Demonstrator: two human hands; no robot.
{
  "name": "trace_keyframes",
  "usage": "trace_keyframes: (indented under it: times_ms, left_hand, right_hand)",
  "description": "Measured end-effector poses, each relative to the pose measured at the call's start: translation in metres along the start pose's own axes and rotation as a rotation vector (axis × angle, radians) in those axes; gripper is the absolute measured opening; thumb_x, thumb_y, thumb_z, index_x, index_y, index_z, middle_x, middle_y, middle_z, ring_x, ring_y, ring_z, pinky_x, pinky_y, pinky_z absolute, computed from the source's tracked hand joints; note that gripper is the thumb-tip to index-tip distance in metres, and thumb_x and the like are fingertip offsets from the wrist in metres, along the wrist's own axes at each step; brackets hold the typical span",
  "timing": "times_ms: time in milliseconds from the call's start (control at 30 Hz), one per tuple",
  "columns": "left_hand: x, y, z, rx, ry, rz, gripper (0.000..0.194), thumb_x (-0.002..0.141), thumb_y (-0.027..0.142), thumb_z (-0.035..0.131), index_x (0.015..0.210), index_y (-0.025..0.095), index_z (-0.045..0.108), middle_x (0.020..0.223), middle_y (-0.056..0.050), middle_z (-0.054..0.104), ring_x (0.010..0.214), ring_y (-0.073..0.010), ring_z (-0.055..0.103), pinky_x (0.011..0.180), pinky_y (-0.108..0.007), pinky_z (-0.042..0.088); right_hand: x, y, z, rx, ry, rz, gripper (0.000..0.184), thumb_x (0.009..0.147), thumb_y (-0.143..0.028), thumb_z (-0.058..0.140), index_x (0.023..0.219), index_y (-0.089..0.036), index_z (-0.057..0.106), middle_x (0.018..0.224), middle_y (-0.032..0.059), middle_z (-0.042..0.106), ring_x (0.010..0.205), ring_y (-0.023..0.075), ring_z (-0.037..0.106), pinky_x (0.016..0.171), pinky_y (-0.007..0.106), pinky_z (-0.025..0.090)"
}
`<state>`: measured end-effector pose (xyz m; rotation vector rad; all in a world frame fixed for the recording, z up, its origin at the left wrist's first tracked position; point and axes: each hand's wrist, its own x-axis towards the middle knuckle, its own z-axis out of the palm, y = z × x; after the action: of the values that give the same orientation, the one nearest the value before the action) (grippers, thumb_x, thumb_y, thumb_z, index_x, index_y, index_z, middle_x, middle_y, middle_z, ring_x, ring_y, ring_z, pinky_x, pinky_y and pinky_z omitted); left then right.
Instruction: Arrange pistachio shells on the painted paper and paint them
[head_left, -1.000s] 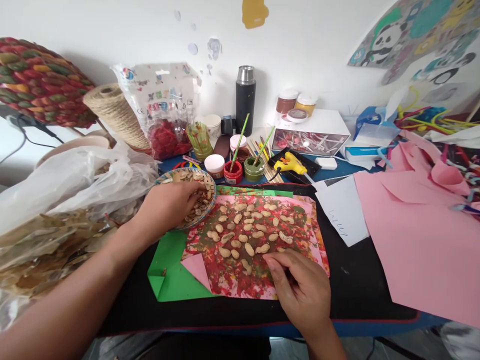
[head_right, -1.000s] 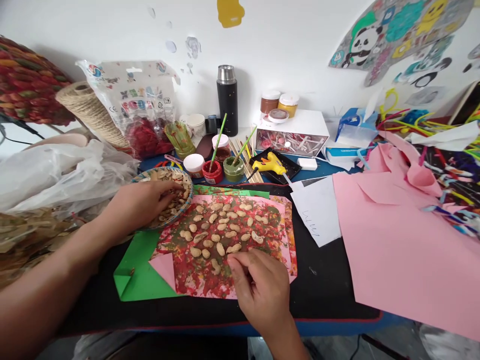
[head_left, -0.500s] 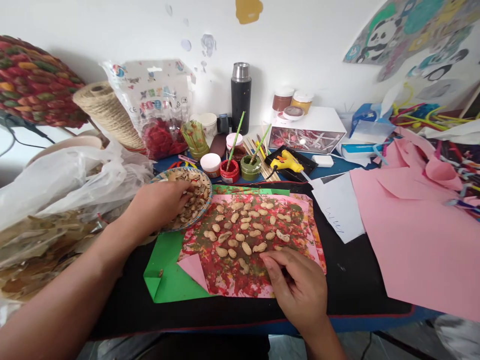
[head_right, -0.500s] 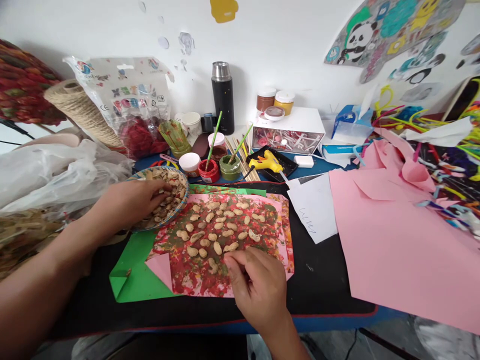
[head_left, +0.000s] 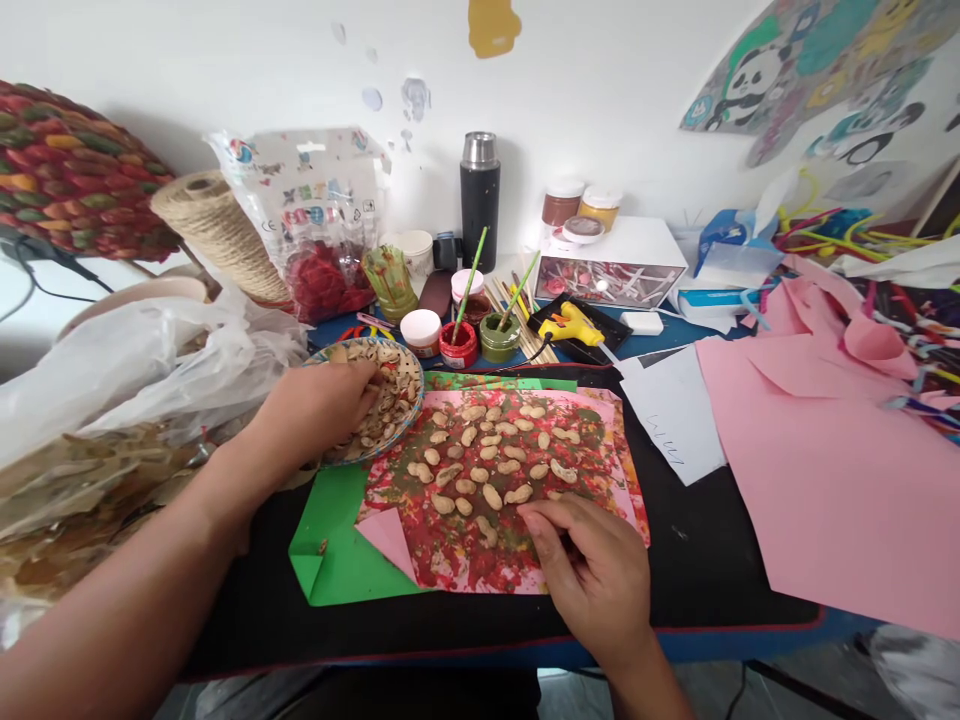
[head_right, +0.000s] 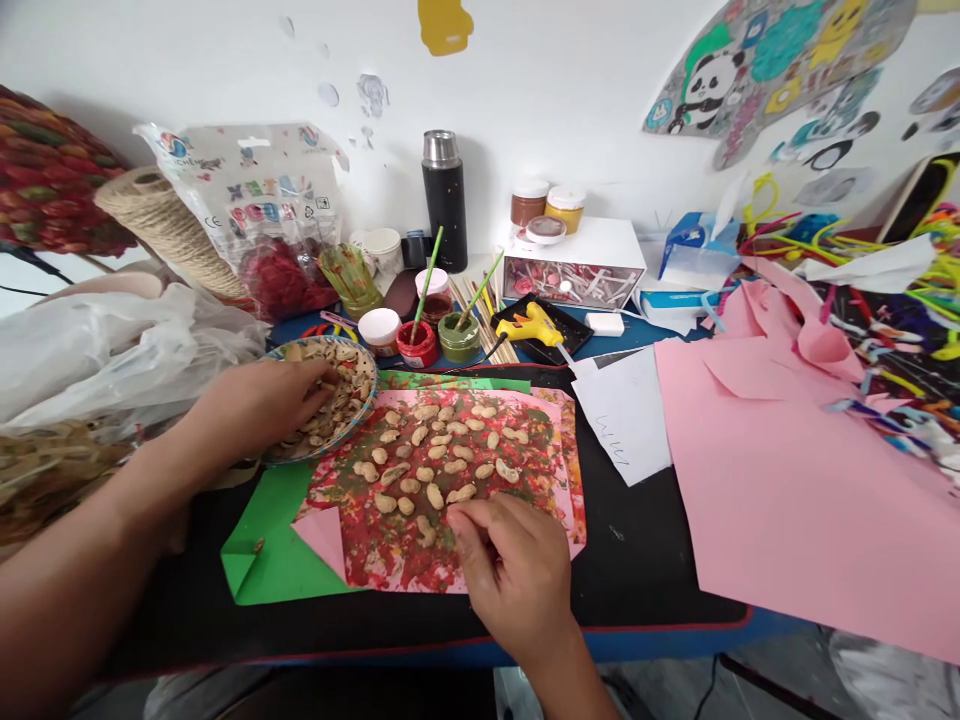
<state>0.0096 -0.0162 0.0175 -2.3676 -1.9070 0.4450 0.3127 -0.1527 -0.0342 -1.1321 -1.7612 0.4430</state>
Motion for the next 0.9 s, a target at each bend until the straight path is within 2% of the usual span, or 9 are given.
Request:
trace_keyframes:
  times_ms: [167,267,333,433,500,600,767,900]
  left_hand:
    - [-0.001,-0.005,-0.006,-0.058,0.066,-0.045,0.05,0.1,0.048,0.04,0.118,0.018,0.075,0.09,-0.017,0.08,0.079,-0.0377,0.075,0.067,-0.038,0.047]
    - [-0.009,0.0,-0.018,-0.162,0.164,-0.104,0.049,0.101,0.053,0.042,0.121,0.022,0.074,0.086,-0.009,0.079,0.073,-0.0311,0.073,0.063,-0.034,0.044]
    - [-0.013,0.011,-0.025,-0.256,0.195,-0.089,0.047,0.101,0.056,0.044,0.12,0.025,0.074,0.085,-0.005,0.079,0.071,-0.0259,0.071,0.063,-0.031,0.042]
    - [-0.015,0.037,-0.03,-0.308,0.104,0.046,0.043,0.102,0.056,0.047,0.116,0.027,0.075,0.084,-0.003,0.079,0.07,-0.0232,0.071,0.062,-0.029,0.041]
    - [-0.012,0.054,-0.029,-0.263,0.058,0.144,0.037,0.103,0.051,0.051,0.116,0.026,0.075,0.089,-0.004,0.081,0.077,-0.0248,0.074,0.065,-0.029,0.044]
    - [-0.005,0.071,-0.027,-0.173,0.046,0.191,0.033,0.105,0.046,0.052,0.117,0.025,0.074,0.093,-0.007,0.081,0.081,-0.0283,0.076,0.067,-0.032,0.047]
    - [0.003,0.082,-0.032,-0.09,0.036,0.218,0.031,0.108,0.04,0.048,0.107,0.022,0.073,0.092,-0.009,0.081,0.083,-0.0312,0.077,0.067,-0.034,0.049]
    - [0.003,0.085,-0.035,-0.118,0.02,0.225,0.031,0.108,0.036,0.047,0.107,0.022,0.075,0.096,-0.009,0.082,0.086,-0.0303,0.078,0.07,-0.035,0.05]
  right_hand:
    - [0.0,0.0,-0.001,-0.001,0.001,-0.003,0.023,0.109,-0.022,0.061,0.091,-0.018,0.075,0.077,0.0046,0.08,0.065,0.0174,0.075,0.06,0.027,0.051]
    - [0.0,-0.001,-0.001,-0.008,0.0,-0.005,0.024,0.109,-0.023,0.061,0.091,-0.018,0.075,0.078,0.0044,0.08,0.065,0.0176,0.075,0.06,0.027,0.051]
    - [-0.001,-0.001,-0.001,-0.006,-0.001,-0.005,0.024,0.109,-0.023,0.06,0.092,-0.018,0.075,0.077,0.0041,0.08,0.064,0.0175,0.075,0.06,0.027,0.051]
    - [-0.001,0.0,0.0,-0.007,-0.002,-0.002,0.023,0.109,-0.024,0.061,0.092,-0.019,0.075,0.077,0.004,0.08,0.064,0.0176,0.075,0.059,0.027,0.051]
    - [-0.001,0.0,0.0,-0.012,0.001,0.0,0.022,0.109,-0.023,0.061,0.092,-0.019,0.075,0.078,0.0042,0.08,0.065,0.018,0.075,0.059,0.028,0.051]
    - [-0.001,0.0,0.0,-0.008,0.006,0.001,0.022,0.108,-0.022,0.062,0.091,-0.019,0.075,0.077,0.0039,0.08,0.064,0.018,0.075,0.059,0.028,0.052]
    - [0.0,0.001,0.0,0.0,0.007,-0.006,0.02,0.108,-0.021,0.062,0.092,-0.019,0.075,0.078,0.0032,0.08,0.065,0.0177,0.076,0.06,0.027,0.053]
    - [0.0,0.001,0.0,-0.018,0.017,-0.01,0.02,0.108,-0.022,0.063,0.093,-0.019,0.076,0.077,0.0035,0.08,0.065,0.0178,0.075,0.06,0.027,0.053]
